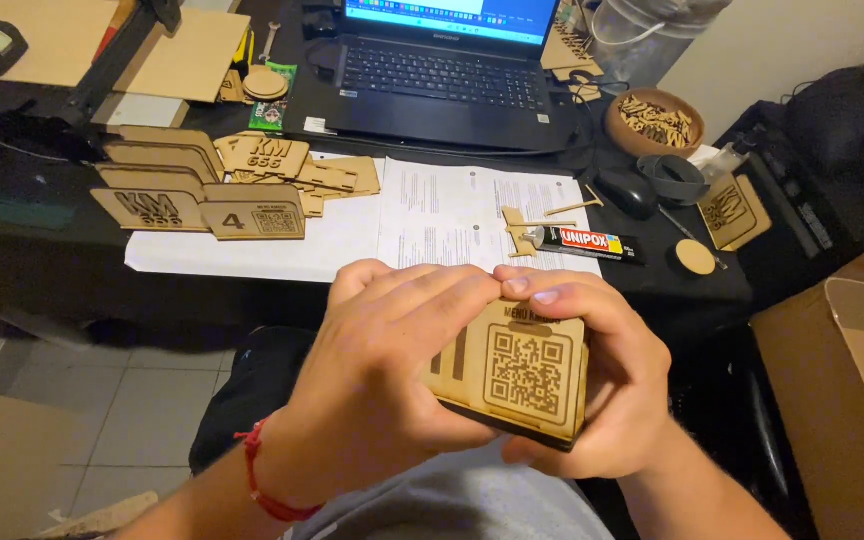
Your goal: Assembling a small laser-cut wooden box by applying glue to the joints and fitting the pieces together.
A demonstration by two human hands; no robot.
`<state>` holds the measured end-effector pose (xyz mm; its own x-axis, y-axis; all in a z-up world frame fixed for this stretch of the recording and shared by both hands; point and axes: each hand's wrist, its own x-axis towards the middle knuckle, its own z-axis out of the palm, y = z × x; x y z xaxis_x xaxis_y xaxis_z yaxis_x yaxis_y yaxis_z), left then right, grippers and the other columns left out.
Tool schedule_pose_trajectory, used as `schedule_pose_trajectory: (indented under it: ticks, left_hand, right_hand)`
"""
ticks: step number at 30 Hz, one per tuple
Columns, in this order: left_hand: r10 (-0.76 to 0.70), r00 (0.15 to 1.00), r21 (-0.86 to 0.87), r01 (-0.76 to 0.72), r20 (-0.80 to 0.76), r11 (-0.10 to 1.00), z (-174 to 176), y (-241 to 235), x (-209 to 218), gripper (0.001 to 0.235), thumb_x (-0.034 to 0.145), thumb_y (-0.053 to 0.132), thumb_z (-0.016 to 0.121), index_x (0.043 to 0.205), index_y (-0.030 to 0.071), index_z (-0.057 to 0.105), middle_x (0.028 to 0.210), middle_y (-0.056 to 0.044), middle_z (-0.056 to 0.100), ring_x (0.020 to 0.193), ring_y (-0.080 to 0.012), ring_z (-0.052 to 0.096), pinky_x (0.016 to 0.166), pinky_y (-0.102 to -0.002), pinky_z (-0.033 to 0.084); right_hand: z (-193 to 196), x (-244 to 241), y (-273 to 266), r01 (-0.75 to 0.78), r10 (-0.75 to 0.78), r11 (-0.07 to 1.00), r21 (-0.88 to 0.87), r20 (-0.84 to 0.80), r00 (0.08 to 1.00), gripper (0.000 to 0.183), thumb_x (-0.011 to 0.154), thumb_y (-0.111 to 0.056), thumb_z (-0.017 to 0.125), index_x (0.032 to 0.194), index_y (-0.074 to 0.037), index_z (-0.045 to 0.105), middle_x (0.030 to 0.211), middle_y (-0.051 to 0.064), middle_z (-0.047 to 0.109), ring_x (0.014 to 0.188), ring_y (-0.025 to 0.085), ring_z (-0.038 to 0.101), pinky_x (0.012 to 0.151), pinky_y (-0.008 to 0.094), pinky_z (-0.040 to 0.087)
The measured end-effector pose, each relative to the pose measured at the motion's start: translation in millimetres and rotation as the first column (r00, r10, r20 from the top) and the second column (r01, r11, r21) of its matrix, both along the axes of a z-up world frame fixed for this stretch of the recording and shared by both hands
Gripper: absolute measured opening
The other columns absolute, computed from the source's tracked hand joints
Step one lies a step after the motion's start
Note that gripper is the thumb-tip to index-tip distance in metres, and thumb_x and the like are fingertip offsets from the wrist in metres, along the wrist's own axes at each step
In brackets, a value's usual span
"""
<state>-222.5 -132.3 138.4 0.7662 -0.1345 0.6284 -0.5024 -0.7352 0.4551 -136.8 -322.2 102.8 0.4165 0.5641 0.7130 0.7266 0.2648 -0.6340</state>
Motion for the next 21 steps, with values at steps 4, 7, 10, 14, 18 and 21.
schedule_pose_trajectory:
  ticks: [4, 7, 10, 14, 18, 21]
  left_hand:
    - [-0.007, 0.999, -0.016, 0.006, -0.037, 1.000, -4.8, 1.2, -0.7, 0.067, 0.066, 0.049, 0.073, 0.121, 0.013, 0.058, 0.116, 0.001, 0.069, 0.107, -0.0192, 0.065, 0.082, -0.042, 0.033]
    - [-0.042, 0.999, 0.010, 0.042, 0.004, 0.999, -5.9, 8.2, -4.2, 0.089, 0.071, 0.049, 0.083, 0.137, 0.001, 0.046, 0.143, -0.017, 0.055, 0.135, -0.0343, 0.050, 0.108, -0.051, 0.034]
    - [-0.081, 0.996, -0.016, 0.080, -0.031, 0.997, -7.1, 19.0, -6.5, 0.113, 0.064, 0.046, 0.096, 0.148, 0.002, 0.034, 0.156, -0.023, 0.038, 0.146, -0.0382, 0.036, 0.118, -0.051, 0.028]
    - [-0.127, 0.992, -0.135, 0.129, 0.021, 0.982, -5.6, 21.6, -5.0, 0.095, 0.063, 0.043, 0.092, 0.137, 0.004, 0.048, 0.138, -0.014, 0.057, 0.129, -0.0300, 0.055, 0.111, -0.041, 0.041]
    - [-0.167, 0.985, -0.228, 0.173, 0.047, 0.958, 2.9, 24.4, -7.3, 0.084, 0.067, 0.042, 0.085, 0.134, 0.005, 0.050, 0.135, -0.014, 0.058, 0.128, -0.0288, 0.056, 0.111, -0.040, 0.043]
    - [-0.192, 0.981, -0.299, 0.190, 0.020, 0.935, 2.5, 22.7, -6.1, 0.082, 0.066, 0.035, 0.087, 0.134, 0.009, 0.049, 0.133, -0.014, 0.058, 0.127, -0.0272, 0.057, 0.111, -0.037, 0.043]
  right_hand:
    - [-8.3, 8.4, -2.0, -0.026, 0.027, 0.999, 0.025, -0.017, 0.999, 0.079, 0.071, -0.042, 0.085, 0.130, -0.004, 0.050, 0.131, 0.016, 0.058, 0.131, 0.031, 0.060, 0.123, 0.047, 0.049]
    - [-13.7, 18.2, -2.7, -0.075, 0.072, 0.994, 0.073, 0.048, 0.996, 0.083, 0.073, -0.050, 0.083, 0.135, -0.010, 0.045, 0.136, 0.013, 0.057, 0.138, 0.032, 0.054, 0.126, 0.051, 0.042]
    - [-11.7, 22.1, -4.9, -0.195, 0.208, 0.958, 0.209, -0.041, 0.977, 0.088, 0.078, -0.050, 0.084, 0.142, -0.010, 0.039, 0.152, 0.019, 0.043, 0.155, 0.038, 0.034, 0.130, 0.053, 0.041]
    - [-4.7, 27.9, -6.4, -0.235, 0.240, 0.962, 0.141, -0.019, 0.971, 0.096, 0.078, -0.047, 0.080, 0.153, -0.013, 0.032, 0.162, 0.028, 0.028, 0.156, 0.036, 0.031, 0.128, 0.053, 0.041]
    - [-5.9, 30.4, -4.0, -0.202, 0.195, 0.959, 0.196, 0.058, 0.979, 0.096, 0.078, -0.049, 0.075, 0.158, -0.023, 0.029, 0.159, 0.028, 0.034, 0.148, 0.038, 0.041, 0.132, 0.051, 0.032]
    - [-19.4, 32.0, -7.0, -0.073, 0.062, 0.961, 0.267, 0.049, 0.997, 0.080, 0.079, -0.053, 0.076, 0.141, -0.018, 0.039, 0.148, 0.031, 0.042, 0.138, 0.043, 0.051, 0.124, 0.054, 0.042]
